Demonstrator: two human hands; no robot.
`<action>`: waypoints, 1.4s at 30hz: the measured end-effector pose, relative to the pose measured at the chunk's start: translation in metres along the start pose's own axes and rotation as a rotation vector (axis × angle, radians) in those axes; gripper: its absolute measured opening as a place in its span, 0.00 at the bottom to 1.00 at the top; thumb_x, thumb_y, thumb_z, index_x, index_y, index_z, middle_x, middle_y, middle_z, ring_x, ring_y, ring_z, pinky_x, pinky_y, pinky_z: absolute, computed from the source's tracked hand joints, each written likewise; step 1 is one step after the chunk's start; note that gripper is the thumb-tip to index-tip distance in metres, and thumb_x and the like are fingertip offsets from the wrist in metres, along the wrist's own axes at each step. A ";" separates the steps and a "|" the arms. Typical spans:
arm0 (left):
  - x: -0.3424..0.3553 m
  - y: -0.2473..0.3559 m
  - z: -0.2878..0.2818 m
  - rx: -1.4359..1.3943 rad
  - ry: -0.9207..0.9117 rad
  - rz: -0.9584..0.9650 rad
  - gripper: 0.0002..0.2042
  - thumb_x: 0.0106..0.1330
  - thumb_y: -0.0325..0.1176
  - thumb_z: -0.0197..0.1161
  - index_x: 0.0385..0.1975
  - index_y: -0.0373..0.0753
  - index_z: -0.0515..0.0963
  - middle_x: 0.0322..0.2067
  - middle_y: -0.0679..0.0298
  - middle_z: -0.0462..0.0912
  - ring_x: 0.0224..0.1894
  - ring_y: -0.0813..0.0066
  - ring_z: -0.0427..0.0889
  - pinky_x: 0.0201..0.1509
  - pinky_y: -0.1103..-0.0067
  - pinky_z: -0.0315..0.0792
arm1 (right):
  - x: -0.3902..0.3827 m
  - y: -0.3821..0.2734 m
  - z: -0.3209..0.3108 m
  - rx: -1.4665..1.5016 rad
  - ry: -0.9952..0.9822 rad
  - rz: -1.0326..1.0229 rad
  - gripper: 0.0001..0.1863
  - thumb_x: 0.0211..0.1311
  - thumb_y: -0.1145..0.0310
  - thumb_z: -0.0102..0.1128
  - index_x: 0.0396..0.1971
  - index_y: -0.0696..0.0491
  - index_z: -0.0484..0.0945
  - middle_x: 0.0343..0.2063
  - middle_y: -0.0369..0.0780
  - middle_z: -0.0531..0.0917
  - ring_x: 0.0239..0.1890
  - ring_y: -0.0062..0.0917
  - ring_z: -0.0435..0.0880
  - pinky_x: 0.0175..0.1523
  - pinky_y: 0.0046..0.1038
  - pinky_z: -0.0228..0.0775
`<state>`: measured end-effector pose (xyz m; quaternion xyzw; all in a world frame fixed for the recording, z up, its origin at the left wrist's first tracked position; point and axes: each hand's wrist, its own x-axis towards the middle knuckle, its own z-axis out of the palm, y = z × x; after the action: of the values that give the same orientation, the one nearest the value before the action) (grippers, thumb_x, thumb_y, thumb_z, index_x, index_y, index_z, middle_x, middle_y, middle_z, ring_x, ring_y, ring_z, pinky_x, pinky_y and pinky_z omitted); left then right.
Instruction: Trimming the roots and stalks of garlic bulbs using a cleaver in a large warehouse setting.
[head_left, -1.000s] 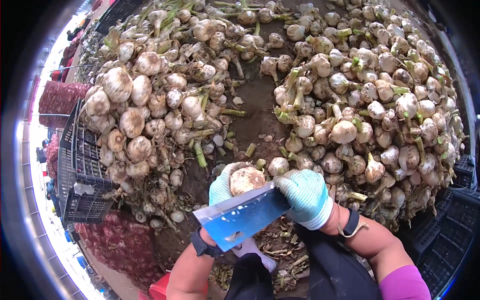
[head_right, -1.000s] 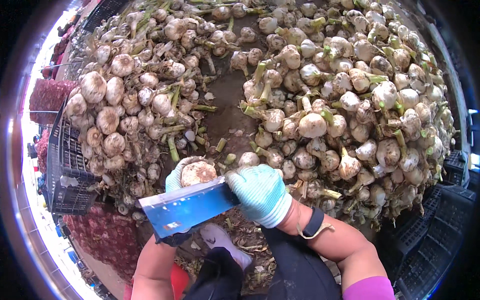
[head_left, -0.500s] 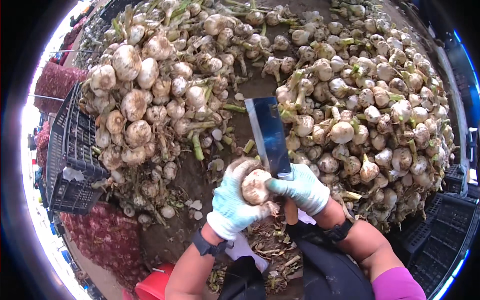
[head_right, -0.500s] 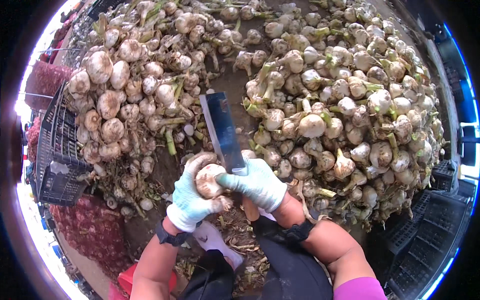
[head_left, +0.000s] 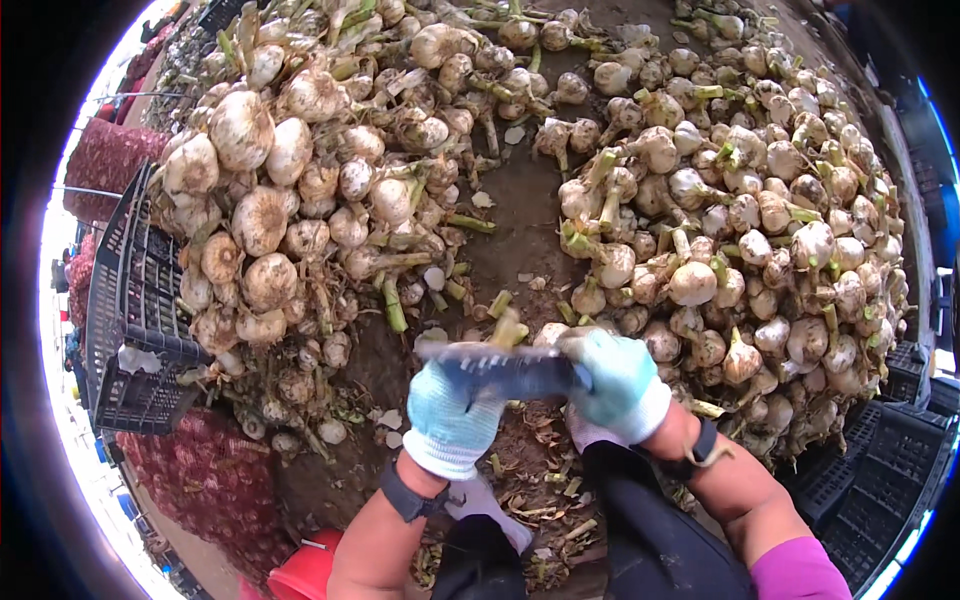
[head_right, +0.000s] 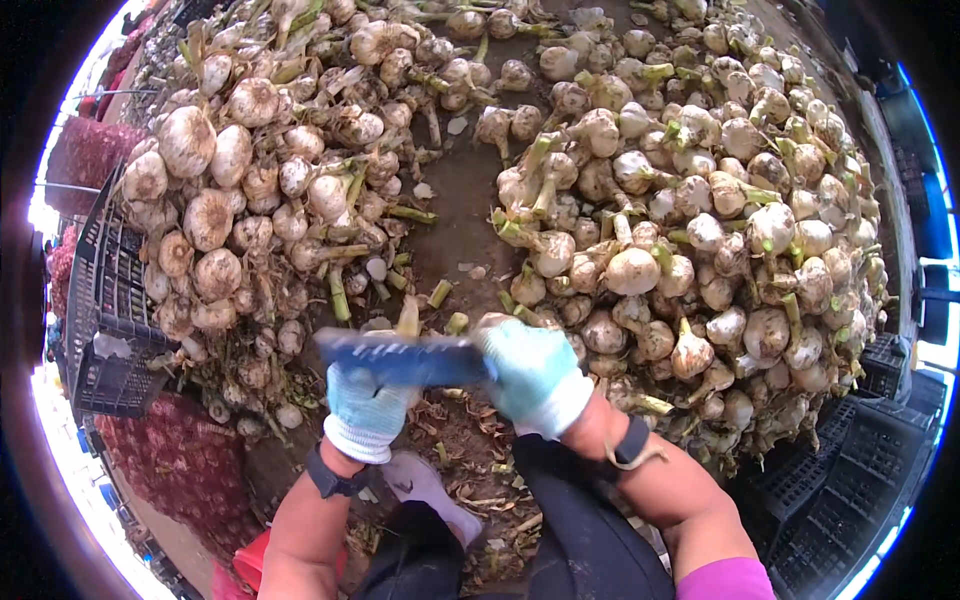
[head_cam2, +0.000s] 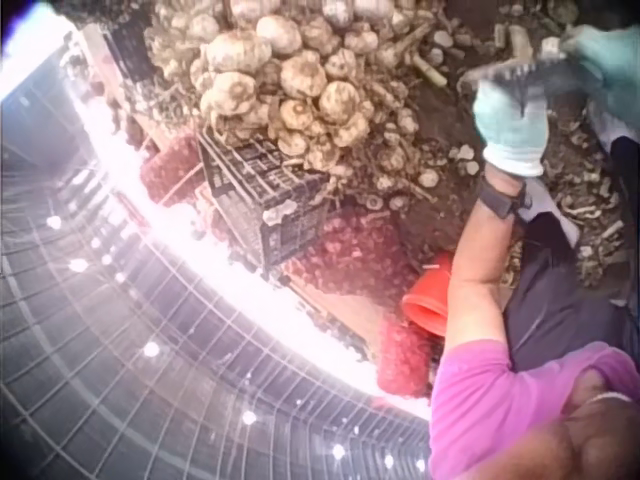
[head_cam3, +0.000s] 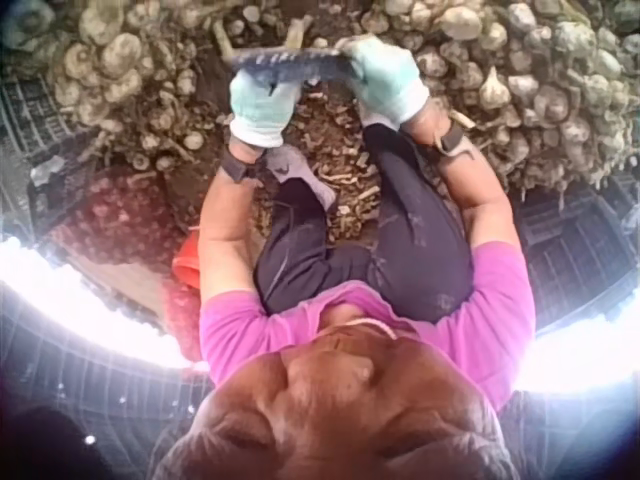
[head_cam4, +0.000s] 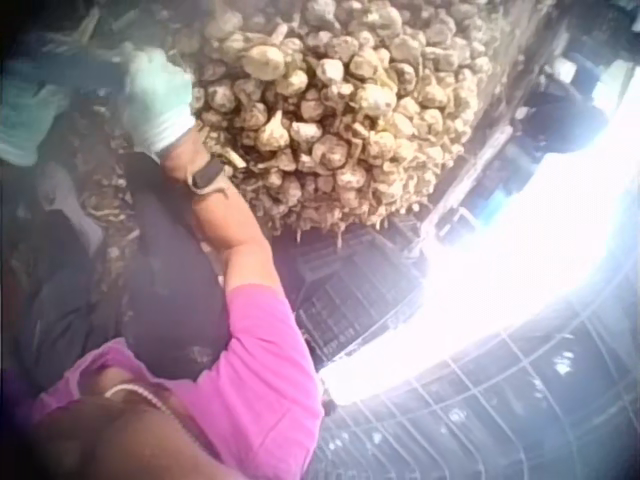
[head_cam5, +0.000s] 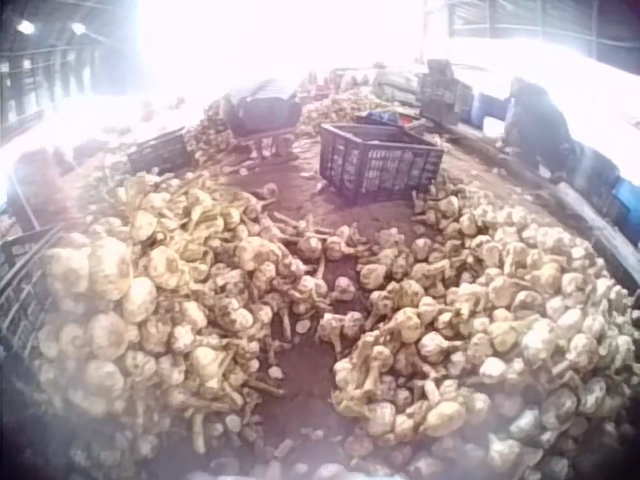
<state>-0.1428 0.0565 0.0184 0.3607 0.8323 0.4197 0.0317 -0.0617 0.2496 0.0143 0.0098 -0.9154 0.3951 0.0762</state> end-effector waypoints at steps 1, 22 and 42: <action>0.006 0.000 -0.001 -0.058 -0.013 -0.088 0.09 0.54 0.21 0.57 0.36 0.32 0.76 0.26 0.63 0.77 0.25 0.77 0.77 0.28 0.82 0.71 | -0.007 0.022 0.013 -0.024 -0.017 0.128 0.12 0.46 0.72 0.64 0.34 0.53 0.76 0.22 0.44 0.77 0.27 0.41 0.78 0.31 0.34 0.72; 0.287 -0.074 0.178 0.649 -0.552 -0.156 0.34 0.49 0.28 0.60 0.60 0.53 0.59 0.58 0.60 0.63 0.60 0.58 0.62 0.59 0.59 0.61 | -0.022 0.055 -0.063 0.433 0.071 0.918 0.21 0.44 0.57 0.71 0.34 0.56 0.77 0.19 0.40 0.78 0.21 0.26 0.77 0.31 0.27 0.71; 0.078 0.036 -0.031 -0.008 -0.651 -0.443 0.34 0.38 0.36 0.73 0.48 0.35 0.67 0.38 0.59 0.79 0.34 0.69 0.81 0.35 0.73 0.75 | -0.018 -0.008 -0.023 0.348 0.106 0.251 0.05 0.49 0.70 0.57 0.25 0.52 0.71 0.21 0.45 0.72 0.24 0.43 0.74 0.28 0.36 0.68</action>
<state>-0.1907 0.0983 0.0840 0.2862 0.8349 0.2696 0.3852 -0.0406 0.2597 0.0333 -0.1122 -0.8223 0.5533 0.0717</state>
